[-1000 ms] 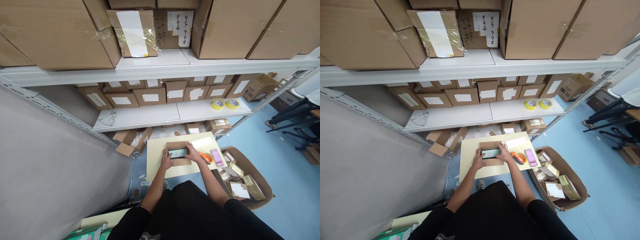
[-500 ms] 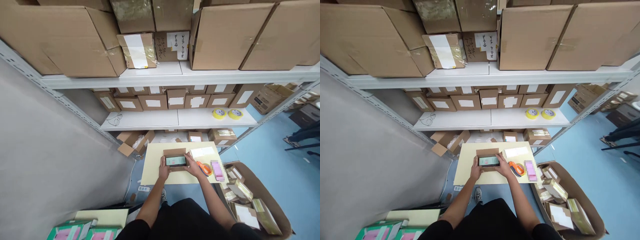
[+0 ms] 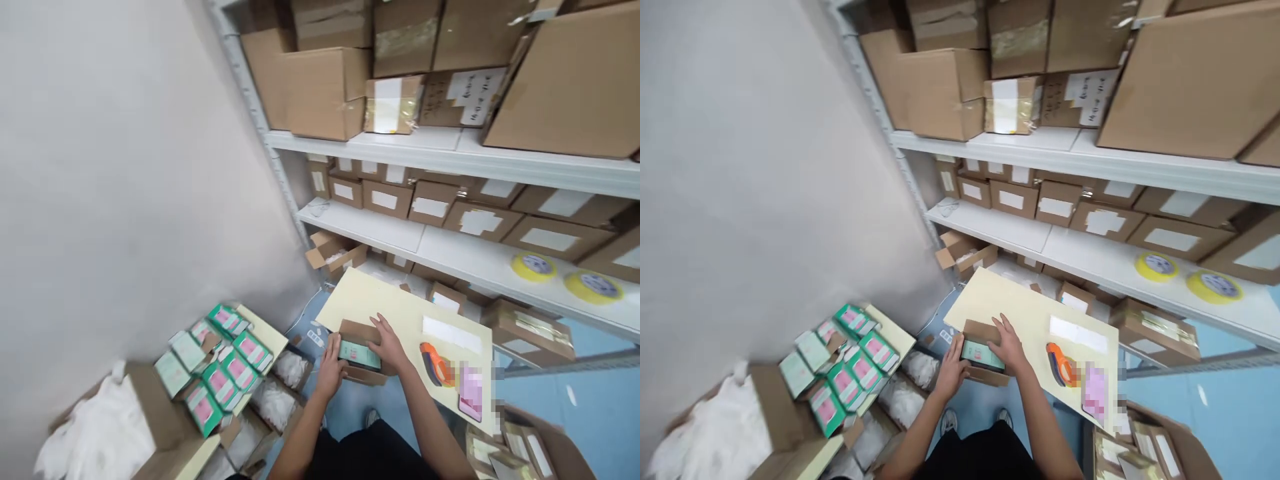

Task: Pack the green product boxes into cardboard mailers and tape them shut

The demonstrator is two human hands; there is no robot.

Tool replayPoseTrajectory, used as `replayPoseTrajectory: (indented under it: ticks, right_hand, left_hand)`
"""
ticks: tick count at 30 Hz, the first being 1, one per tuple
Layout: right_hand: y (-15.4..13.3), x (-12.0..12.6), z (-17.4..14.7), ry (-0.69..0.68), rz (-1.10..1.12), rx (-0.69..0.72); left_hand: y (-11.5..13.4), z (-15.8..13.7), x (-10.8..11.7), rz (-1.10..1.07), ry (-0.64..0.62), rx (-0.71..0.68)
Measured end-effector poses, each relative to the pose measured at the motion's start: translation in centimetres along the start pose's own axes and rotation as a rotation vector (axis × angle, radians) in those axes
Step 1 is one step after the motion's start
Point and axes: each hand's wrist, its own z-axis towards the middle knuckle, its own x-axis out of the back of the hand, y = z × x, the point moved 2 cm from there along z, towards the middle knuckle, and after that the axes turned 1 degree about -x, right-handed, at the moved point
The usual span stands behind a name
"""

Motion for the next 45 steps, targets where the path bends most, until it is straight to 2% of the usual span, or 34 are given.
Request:
replayPoseTrajectory:
  ticks: [4,7,10,13,17,21,24,27,30,34,37,40,45]
  right_hand:
    - [-4.3,-3.5,1.1,-0.089,-0.031,0.137]
    - [-8.0,-6.8,1.4,-0.137,-0.056,0.237]
    - [-12.6,-11.1,0.9,-0.195,-0.073,0.348]
    - [-18.4,-16.4,-0.8,-0.260,-0.065,0.449]
    - [-26.5,-24.8,-4.9,-0.390,-0.049,0.578]
    - [-33.1,-33.2,-8.8,-0.538,-0.017,0.732]
    - [-36.6,-39.1,-10.6,-0.568,-0.010,0.778]
    - [-39.6,-44.8,-11.5,-0.590,-0.027,0.768]
    - [-42.0,-50.0,-11.7,-0.614,-0.138,0.685]
    - [-44.2,-54.9,-11.1,-0.599,-0.416,0.513]
    - [-44.7,-57.0,-10.4,-0.592,-0.605,0.435]
    - [-44.6,-58.3,-9.9,-0.649,-0.727,0.388]
    - [-45.0,-58.9,-10.2,-0.642,-0.735,0.395]
  left_hand:
    - [-3.1,-5.7,0.4,-0.082,0.100,0.121]
    - [-5.8,-10.5,0.2,-0.132,0.259,0.195]
    - [-8.8,-16.0,0.0,-0.167,0.415,0.261]
    - [-12.0,-22.1,0.0,-0.201,0.561,0.336]
    - [-15.9,-30.6,0.0,-0.261,0.705,0.445]
    - [-19.9,-38.4,-0.6,-0.312,0.764,0.565]
    - [-22.8,-42.7,-1.3,-0.344,0.784,0.650]
    - [-25.3,-45.4,-1.8,-0.358,0.770,0.720]
    - [-27.0,-47.0,-1.8,-0.358,0.723,0.768]
    - [-28.0,-48.1,-2.1,-0.386,0.689,0.766]
    - [-28.0,-48.4,-2.6,-0.412,0.685,0.752]
    - [-27.9,-48.4,-3.2,-0.431,0.697,0.746]
    - [-28.1,-48.6,-3.6,-0.455,0.696,0.763]
